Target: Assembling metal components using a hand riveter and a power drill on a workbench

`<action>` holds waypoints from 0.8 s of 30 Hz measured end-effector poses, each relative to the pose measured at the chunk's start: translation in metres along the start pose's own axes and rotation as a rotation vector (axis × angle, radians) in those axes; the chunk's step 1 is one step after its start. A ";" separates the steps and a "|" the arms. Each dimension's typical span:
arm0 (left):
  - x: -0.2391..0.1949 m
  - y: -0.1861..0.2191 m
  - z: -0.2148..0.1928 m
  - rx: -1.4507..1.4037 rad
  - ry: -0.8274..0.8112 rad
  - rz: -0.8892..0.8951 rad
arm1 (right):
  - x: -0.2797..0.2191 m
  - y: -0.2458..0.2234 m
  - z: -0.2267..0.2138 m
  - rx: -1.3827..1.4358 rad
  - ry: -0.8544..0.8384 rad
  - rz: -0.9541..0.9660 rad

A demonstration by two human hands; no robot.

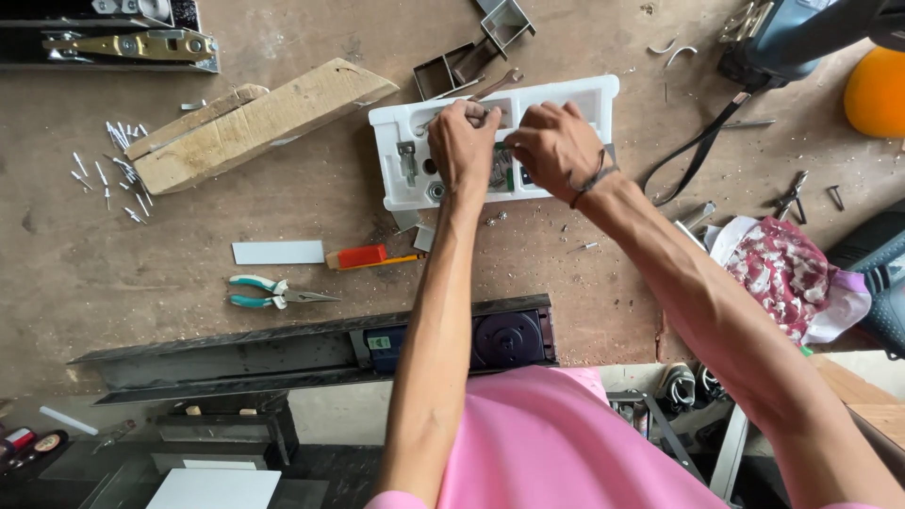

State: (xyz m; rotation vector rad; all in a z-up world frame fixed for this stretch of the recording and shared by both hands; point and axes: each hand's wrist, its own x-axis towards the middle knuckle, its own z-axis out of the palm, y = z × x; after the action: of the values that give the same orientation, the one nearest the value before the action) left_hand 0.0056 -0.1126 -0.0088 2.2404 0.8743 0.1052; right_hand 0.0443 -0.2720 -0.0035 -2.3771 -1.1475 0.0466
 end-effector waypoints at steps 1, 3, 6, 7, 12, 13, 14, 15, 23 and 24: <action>-0.002 -0.008 -0.004 -0.055 -0.043 0.053 | -0.010 0.000 0.011 -0.023 -0.063 0.038; 0.003 -0.025 -0.020 -0.111 -0.034 0.106 | -0.010 0.001 0.020 -0.074 -0.051 0.014; 0.002 -0.047 -0.048 -0.208 -0.047 0.214 | -0.010 0.000 0.035 -0.193 -0.085 0.015; 0.001 -0.054 -0.059 -0.241 -0.066 0.265 | -0.009 -0.001 0.039 -0.253 -0.131 0.038; -0.066 -0.103 -0.089 -0.539 -0.383 0.115 | 0.001 -0.038 0.012 -0.377 -0.215 0.042; -0.081 -0.123 -0.085 -0.690 -0.484 -0.027 | 0.002 -0.042 0.010 -0.378 -0.223 0.032; -0.096 -0.120 -0.088 -0.700 -0.479 -0.025 | 0.004 -0.047 0.008 -0.387 -0.225 0.025; -0.110 -0.118 -0.092 -0.694 -0.489 -0.034 | 0.007 -0.051 0.007 -0.409 -0.221 0.030; -0.151 -0.141 -0.039 -0.158 -0.513 0.193 | -0.004 -0.018 0.066 -0.419 0.027 -0.107; -0.150 -0.138 -0.042 -0.140 -0.505 0.212 | -0.005 -0.015 0.069 -0.433 -0.004 -0.077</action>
State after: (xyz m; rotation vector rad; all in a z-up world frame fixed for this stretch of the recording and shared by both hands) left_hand -0.1994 -0.1096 -0.0419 2.0812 0.3462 -0.2831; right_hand 0.0137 -0.2390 -0.0579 -2.6977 -1.3620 -0.2479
